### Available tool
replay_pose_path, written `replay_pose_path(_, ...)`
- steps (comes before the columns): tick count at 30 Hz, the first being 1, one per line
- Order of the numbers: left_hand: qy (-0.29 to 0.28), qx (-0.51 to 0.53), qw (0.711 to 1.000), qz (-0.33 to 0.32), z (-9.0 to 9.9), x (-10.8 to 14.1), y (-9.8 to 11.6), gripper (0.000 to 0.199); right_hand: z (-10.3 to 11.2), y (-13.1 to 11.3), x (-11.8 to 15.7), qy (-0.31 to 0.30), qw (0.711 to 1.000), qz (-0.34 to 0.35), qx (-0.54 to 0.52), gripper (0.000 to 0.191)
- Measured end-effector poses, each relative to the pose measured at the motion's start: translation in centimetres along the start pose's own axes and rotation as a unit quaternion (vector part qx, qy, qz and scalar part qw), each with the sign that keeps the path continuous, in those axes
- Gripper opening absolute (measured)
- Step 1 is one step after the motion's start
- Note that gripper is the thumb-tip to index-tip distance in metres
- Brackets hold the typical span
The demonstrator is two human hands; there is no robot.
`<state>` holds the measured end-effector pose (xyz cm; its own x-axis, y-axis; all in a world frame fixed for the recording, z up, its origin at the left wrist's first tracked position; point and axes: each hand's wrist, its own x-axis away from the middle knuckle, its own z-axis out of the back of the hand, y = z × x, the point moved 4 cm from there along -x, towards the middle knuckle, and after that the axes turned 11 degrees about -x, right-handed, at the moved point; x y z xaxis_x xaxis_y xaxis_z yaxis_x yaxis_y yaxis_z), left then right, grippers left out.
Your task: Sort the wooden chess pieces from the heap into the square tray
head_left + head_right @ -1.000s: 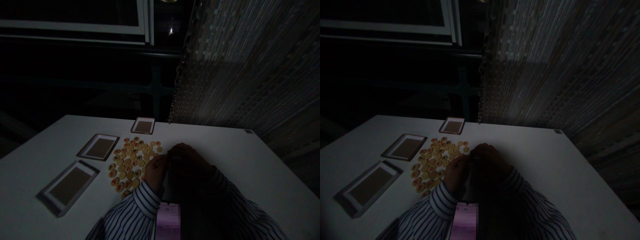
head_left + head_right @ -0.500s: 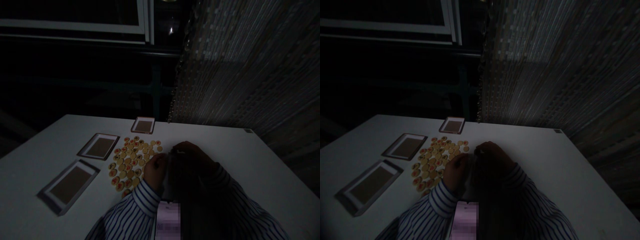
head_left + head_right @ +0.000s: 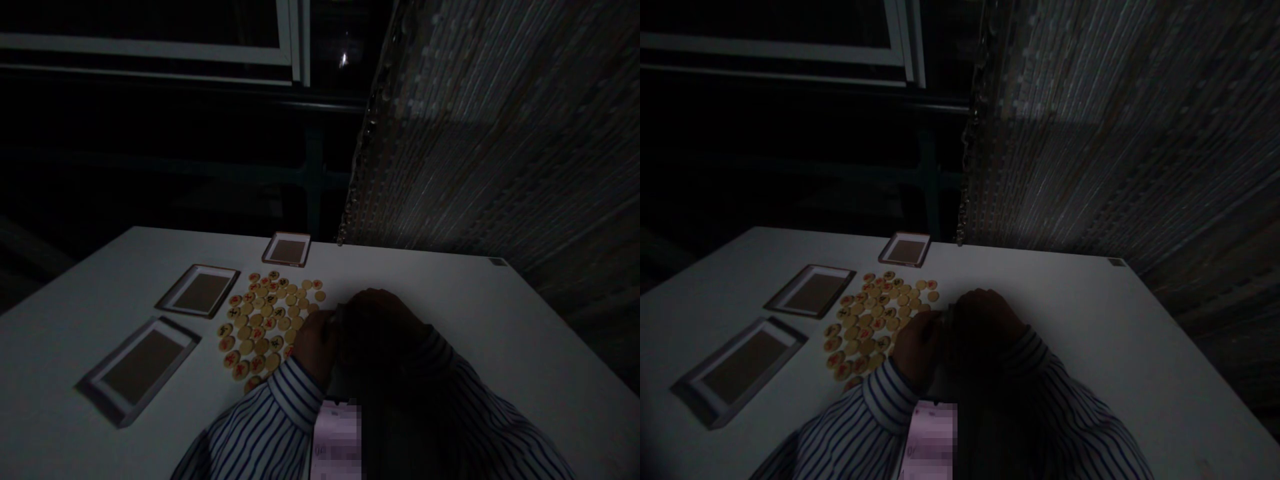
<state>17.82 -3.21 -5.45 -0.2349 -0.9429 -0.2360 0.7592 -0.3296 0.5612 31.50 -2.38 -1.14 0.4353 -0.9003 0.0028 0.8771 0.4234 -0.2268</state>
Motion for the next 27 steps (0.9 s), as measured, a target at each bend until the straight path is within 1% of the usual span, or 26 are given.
replay_pose_path(4,0.004,0.0,1.0,-0.01,-0.11,0.09,-0.01,0.025,-0.33,-0.42,-0.09,-0.017,0.999,0.01,0.027,0.027)
replay_pose_path(9,-0.013,0.006,1.0,-0.002,-0.07,0.06,0.1,0.025,-0.82,-0.39,-0.17,-0.03,0.999,0.01,0.041,0.025)
replay_pose_path(14,-0.033,-0.007,0.999,-0.008,-0.09,0.01,0.27,0.026,-0.56,-0.66,-0.1,-0.024,0.999,0.009,0.041,0.025)
replay_pose_path(17,-0.038,-0.012,0.999,-0.016,-0.23,0.11,0.29,0.027,-0.45,-0.94,-0.08,-0.033,0.998,0.003,0.046,0.024)
replay_pose_path(27,-0.042,-0.041,0.998,-0.036,-0.31,0.21,0.47,0.025,-0.89,-1.0,-0.1,-0.029,0.999,0.002,0.045,0.025)
